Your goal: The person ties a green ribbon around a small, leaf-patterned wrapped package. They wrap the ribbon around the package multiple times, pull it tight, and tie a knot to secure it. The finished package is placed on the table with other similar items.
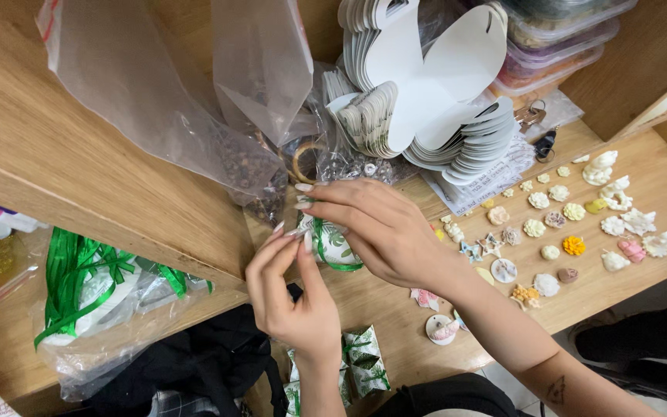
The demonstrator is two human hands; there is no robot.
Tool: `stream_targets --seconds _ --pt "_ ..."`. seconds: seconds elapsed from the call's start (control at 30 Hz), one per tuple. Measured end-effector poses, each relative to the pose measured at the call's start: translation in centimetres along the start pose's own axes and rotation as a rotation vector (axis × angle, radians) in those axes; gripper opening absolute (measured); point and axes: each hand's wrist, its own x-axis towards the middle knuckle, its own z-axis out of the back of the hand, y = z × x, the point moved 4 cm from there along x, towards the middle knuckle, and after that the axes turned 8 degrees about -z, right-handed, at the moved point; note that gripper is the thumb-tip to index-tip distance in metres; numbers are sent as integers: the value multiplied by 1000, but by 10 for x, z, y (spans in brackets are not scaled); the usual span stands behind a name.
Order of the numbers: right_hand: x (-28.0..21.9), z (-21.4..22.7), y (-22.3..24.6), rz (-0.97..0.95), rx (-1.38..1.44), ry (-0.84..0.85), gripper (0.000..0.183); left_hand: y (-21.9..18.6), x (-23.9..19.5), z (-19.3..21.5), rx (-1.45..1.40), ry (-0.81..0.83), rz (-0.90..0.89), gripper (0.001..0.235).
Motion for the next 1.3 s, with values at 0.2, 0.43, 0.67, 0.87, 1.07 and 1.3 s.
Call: stream_targets --seconds 0.2,0.43,0.67,0.87,1.07,1.3 --pt "8 1 4 21 -52 -13 43 2 5 4 66 73 -226 13" --pt "-12 12 10 32 -213 -75 40 1 10 5 228 202 -243 10" --pt "-27 -4 13 207 -416 -113 35 6 5 6 171 248 -251 9" --pt "-19 -1 6 273 -328 26 21 16 2 3 94 292 -233 9" --pt "-10 1 6 281 -266 74 20 20 -3 0 104 275 -254 9" --pt "8 9 1 0 -85 103 20 18 -7 -1 240 291 -338 9"
